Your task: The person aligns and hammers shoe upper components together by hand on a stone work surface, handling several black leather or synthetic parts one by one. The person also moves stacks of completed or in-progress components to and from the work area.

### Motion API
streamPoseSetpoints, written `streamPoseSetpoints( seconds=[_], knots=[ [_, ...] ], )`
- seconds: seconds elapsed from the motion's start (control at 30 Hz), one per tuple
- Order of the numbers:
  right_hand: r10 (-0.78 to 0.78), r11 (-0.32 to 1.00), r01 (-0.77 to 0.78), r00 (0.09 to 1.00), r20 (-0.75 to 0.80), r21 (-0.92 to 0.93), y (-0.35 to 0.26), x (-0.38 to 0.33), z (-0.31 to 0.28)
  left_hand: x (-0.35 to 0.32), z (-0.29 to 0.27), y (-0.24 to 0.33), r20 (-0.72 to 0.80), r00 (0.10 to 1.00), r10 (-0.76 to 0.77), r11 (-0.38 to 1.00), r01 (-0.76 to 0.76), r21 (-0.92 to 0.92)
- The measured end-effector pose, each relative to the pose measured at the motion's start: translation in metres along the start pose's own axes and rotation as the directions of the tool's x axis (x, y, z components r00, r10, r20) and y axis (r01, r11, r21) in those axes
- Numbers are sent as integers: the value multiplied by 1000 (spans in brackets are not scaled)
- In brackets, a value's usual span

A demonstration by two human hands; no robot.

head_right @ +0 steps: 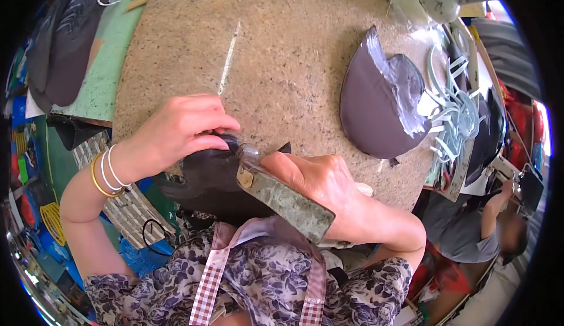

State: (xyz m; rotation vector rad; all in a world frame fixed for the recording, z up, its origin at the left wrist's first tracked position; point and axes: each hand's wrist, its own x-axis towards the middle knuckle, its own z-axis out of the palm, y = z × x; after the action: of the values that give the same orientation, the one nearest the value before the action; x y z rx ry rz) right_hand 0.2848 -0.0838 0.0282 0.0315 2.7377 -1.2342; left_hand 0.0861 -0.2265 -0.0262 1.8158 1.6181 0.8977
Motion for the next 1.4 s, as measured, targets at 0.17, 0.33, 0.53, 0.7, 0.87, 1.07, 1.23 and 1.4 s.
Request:
streamPoseSetpoints(
  seconds=[0.17, 0.33, 0.53, 0.7, 0.87, 1.07, 1.23, 1.4],
  knots=[
    [51, 998, -51, 999, 3, 42, 1, 2, 3, -3, -1, -8, -28, 997, 78, 997, -78, -9],
    [189, 979, -183, 980, -57, 92, 1, 0, 2, -2, 4, -21, -77, 948, 310, 951, -308, 29],
    [230, 973, -229, 973, -15, 17, -3, 7, 3, -1, 5, -21, -75, 885, 459, 881, -444, 162],
    [243, 968, -241, 970, 25, -74, -6, 9, -1, -4, 5, -23, -79, 943, 324, 945, -319, 64],
    [243, 965, -246, 969, -40, -90, -9, 12, 4, -15, 7, -15, -111, 948, 298, 949, -282, 140],
    [186, 980, -186, 983, -8, -69, -3, 11, 3, -16, 5, -16, -141, 976, 166, 985, -158, 65],
    [345, 885, -314, 938, 31, -343, -34, 28, 6, -22, 10, -9, -233, 950, 207, 957, -148, 248],
    [187, 969, -193, 981, -53, -155, -14, 28, 2, -28, 9, -10, -208, 962, 175, 976, -142, 166]
  ],
)
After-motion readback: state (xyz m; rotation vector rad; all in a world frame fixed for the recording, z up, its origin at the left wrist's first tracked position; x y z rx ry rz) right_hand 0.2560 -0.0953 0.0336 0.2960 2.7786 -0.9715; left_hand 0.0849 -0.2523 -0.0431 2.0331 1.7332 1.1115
